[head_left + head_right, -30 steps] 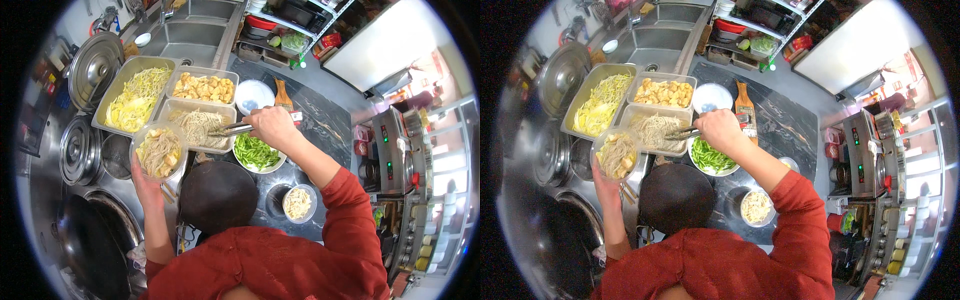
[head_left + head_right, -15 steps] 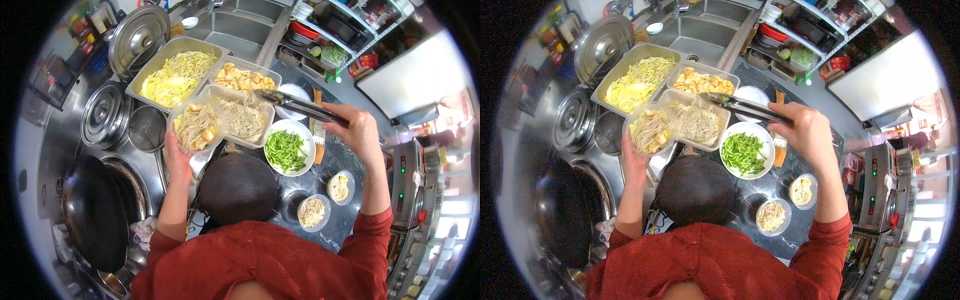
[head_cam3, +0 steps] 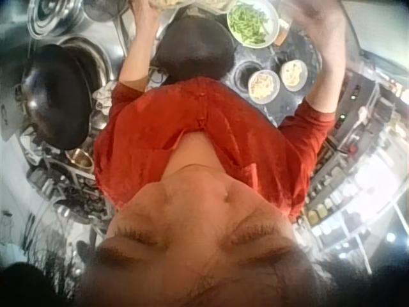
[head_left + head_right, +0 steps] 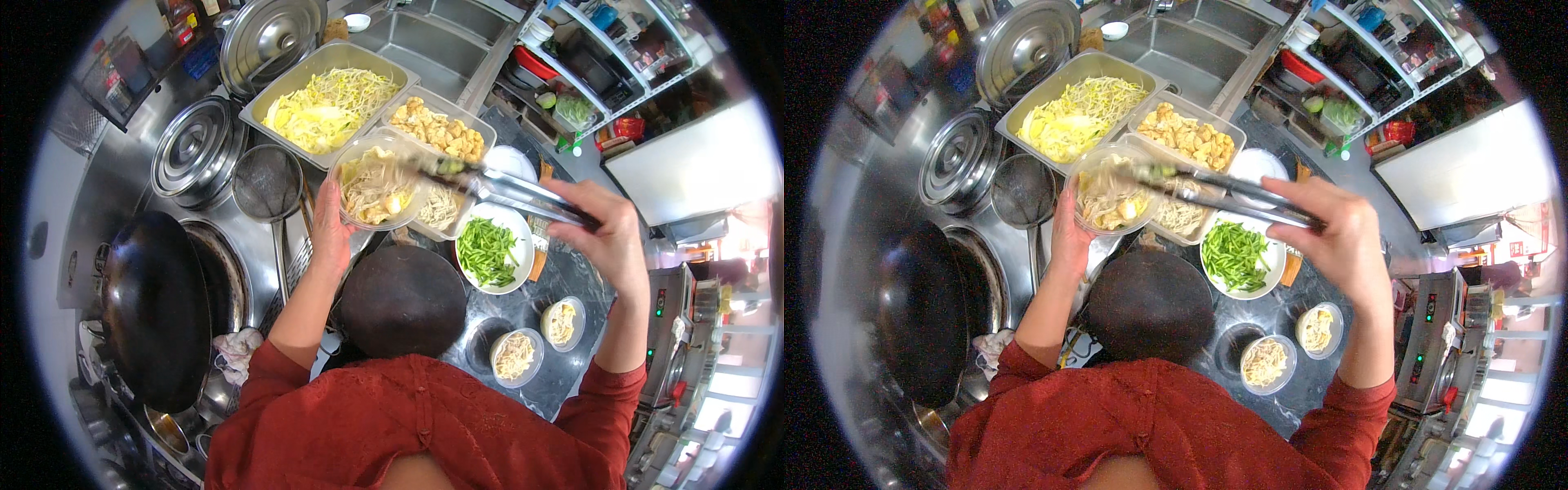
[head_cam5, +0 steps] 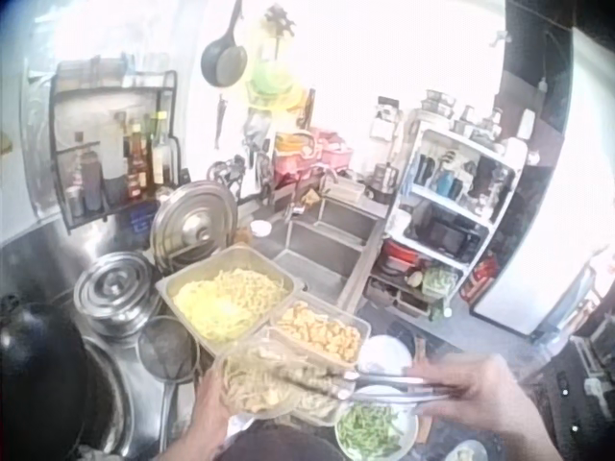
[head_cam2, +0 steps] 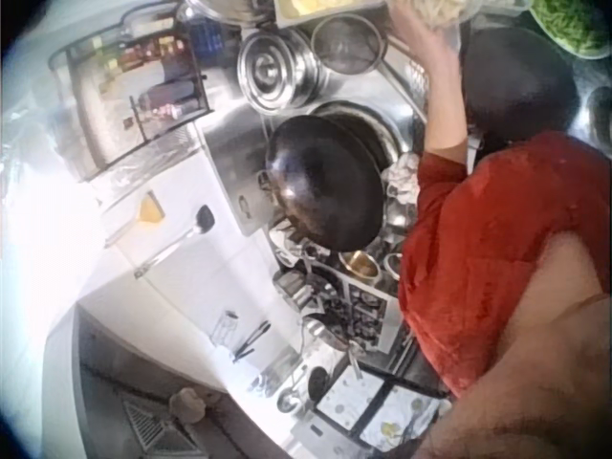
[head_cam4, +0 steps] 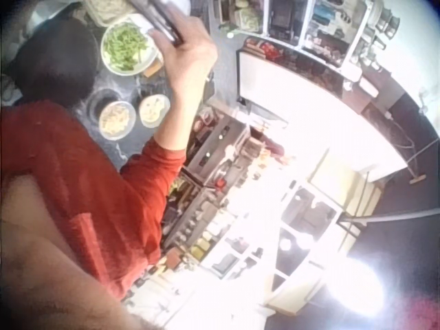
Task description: The person assembles multiple noodle bowls by using tongs to place green vegetables, cabbage, bean sprouts, and fried tofu into clear plastic containers. They then move to a second station and ladle a meat and sauce mixture from a pot into each bowl, completing the assembly.
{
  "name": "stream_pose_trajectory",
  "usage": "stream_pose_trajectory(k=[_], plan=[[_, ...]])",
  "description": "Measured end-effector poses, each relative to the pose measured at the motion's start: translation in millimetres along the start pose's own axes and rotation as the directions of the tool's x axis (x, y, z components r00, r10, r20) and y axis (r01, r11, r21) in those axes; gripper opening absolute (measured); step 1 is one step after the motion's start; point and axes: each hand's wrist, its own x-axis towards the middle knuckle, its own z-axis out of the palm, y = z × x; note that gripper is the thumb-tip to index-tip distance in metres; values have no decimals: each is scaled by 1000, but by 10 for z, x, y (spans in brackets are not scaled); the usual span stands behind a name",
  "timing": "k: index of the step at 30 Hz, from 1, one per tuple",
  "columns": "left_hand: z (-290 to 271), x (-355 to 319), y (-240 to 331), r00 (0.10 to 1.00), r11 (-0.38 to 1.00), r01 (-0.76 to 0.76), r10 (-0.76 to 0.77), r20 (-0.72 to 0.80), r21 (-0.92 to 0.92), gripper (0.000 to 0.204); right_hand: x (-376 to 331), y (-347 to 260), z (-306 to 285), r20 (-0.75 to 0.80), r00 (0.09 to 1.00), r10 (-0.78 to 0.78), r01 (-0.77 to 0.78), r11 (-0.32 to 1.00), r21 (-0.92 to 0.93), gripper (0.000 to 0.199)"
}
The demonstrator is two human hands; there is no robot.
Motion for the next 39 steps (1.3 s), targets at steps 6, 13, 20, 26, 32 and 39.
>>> stream_pose_trajectory(k=[6,13,20,26,32,39], plan=[[-72,-26,43,999,999,-46,46,24,12,63,140,-69,162,1,991,-135,130,951,-280,58],[12,-65,40,995,999,51,-51,82,3,62,521,-205,452,80,943,-323,321,821,-472,49],[-4,-91,88,998,997,-6,1,65,72,60,609,-359,185,158,954,-256,301,828,-473,46],[10,-56,46,997,999,24,-26,67,32,59,543,-318,338,224,917,-330,398,791,-464,49],[105,-148,82,994,997,81,-79,78,-16,59,449,-490,580,242,953,-183,273,864,-424,44],[73,-262,61,990,998,62,-64,126,24,56,205,-181,444,15,985,-170,159,881,-445,46]])
